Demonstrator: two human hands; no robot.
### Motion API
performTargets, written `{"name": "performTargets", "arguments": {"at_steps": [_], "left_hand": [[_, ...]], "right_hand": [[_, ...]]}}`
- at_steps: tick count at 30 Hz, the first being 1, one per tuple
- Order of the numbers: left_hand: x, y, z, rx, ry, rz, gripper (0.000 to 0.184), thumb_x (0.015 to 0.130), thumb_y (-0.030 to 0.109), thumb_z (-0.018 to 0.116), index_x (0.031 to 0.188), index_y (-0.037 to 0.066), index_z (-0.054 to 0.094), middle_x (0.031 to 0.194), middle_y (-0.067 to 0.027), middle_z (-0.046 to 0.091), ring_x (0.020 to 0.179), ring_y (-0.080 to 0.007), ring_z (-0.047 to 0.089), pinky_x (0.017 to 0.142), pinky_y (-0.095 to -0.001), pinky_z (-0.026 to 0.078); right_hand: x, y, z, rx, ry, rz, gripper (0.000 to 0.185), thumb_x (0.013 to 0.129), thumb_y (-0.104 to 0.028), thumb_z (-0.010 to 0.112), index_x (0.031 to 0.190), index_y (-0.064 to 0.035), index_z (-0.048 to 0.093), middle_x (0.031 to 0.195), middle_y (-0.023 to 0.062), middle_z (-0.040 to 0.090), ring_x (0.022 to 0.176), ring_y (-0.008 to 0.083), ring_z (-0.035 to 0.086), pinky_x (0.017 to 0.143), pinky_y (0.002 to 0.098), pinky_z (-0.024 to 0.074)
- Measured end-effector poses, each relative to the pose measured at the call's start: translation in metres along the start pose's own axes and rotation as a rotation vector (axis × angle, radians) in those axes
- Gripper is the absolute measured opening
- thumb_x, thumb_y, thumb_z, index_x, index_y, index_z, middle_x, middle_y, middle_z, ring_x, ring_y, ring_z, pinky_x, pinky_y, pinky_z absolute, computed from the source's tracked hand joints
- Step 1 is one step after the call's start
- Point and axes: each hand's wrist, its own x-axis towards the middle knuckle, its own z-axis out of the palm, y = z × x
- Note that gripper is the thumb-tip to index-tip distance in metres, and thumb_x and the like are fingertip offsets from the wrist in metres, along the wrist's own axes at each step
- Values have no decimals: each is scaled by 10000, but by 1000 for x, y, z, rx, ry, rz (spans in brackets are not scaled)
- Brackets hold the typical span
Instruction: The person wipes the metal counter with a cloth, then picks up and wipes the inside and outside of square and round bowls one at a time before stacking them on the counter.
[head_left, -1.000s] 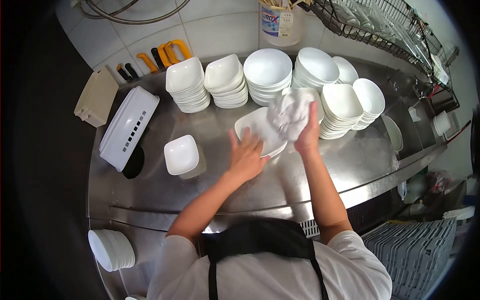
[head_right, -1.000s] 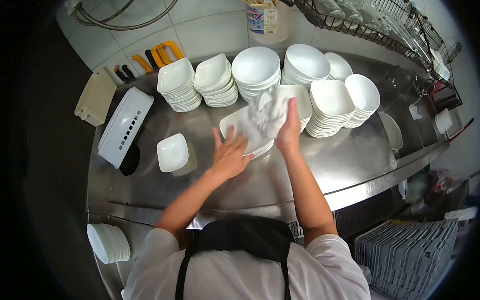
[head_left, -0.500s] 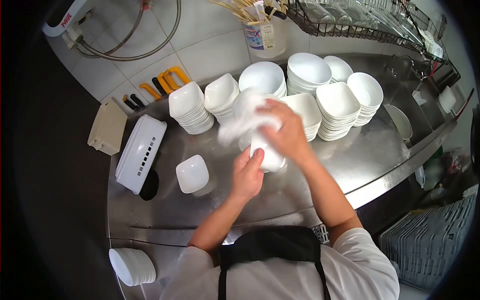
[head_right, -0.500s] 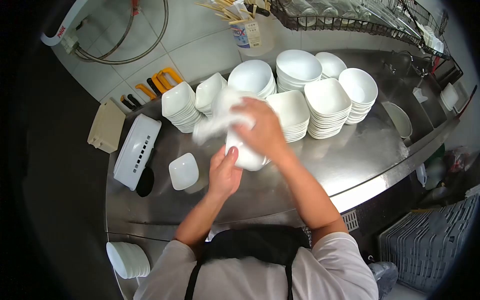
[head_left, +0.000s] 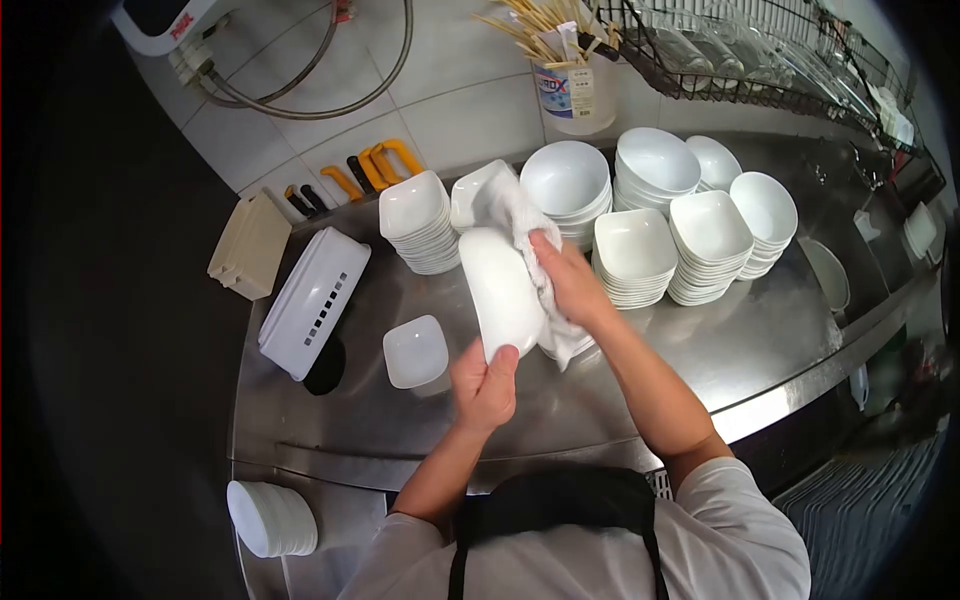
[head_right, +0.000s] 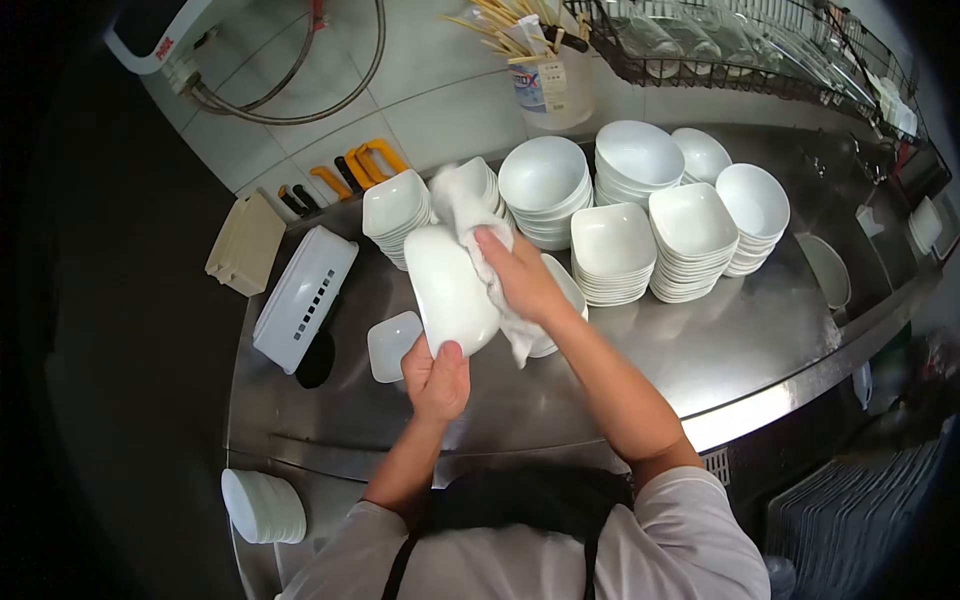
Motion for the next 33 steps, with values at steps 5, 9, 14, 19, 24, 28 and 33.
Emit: {"name": "performTargets", "arguments": {"at_steps": [5, 9, 14, 19, 24, 28, 33], "left_hand": [[16, -21, -41, 878, -111, 319, 271, 931, 86, 614, 1173, -35, 634, 944, -174, 705, 829, -337, 684, 715, -418, 524], [0, -33, -113, 1141, -71, 159, 280, 919, 110, 626, 1163, -27, 635, 1001, -221, 686, 916, -395, 664, 793, -462, 515], [-57, -69, -195, 1458, -142, 0, 257, 906, 123, 616, 1136, 15, 657, 1085, -181, 699, 1039, -325, 662, 943, -429, 477], [-75, -86, -237, 1541, -305, -78, 231, 892, 130, 624, 1106, 66, 683, 1111, -117, 705, 1143, -282, 620, 1064, -469, 377], [-64, -63, -246, 1636, -411, -200, 245, 901, 149, 621, 1120, 80, 706, 1407, -155, 536, 1412, -351, 361, 1152, -648, 129], [-48, -56, -212, 1553, -125, -139, 706, 856, 309, 699, 1465, 81, 423, 1560, -256, 269, 1467, -441, 172, 1122, -707, 24], [-20, -103, -69, 926, -85, -256, 1066, 733, 322, 843, 1510, -55, 218, 1551, -276, 277, 1423, -391, 323, 1156, -423, 287]], "right_hand": [[-32, 52, 36, 95, 143, 225, 453, 1019, -376, 516, 1164, 41, 615, 1002, 84, 679, 886, 134, 619, 799, 302, 505], [-58, 30, 23, -300, 199, 107, 397, 1001, -351, 575, 1101, 26, 646, 930, 75, 692, 823, 146, 635, 774, 322, 522], [-59, 23, -23, 182, 419, 33, 517, 995, -385, 574, 1313, 19, 519, 1197, 131, 626, 1065, 210, 624, 909, 333, 505], [-55, 20, -33, 255, 460, -71, 528, 1004, -369, 560, 1350, 22, 484, 1261, 142, 598, 1105, 227, 613, 937, 356, 499], [-60, 12, -43, 217, 560, -140, 415, 1013, -337, 560, 1214, 26, 575, 1096, 96, 654, 939, 164, 648, 791, 312, 536], [-46, 10, -60, -399, 584, -258, 362, 990, -323, 591, 1146, 3, 625, 1119, 145, 660, 940, 232, 659, 800, 332, 537], [0, 100, -74, -1547, 135, -274, 627, 968, -536, 471, 1368, -56, 521, 1409, 293, 463, 1307, 464, 426, 1082, 480, 341]]}}
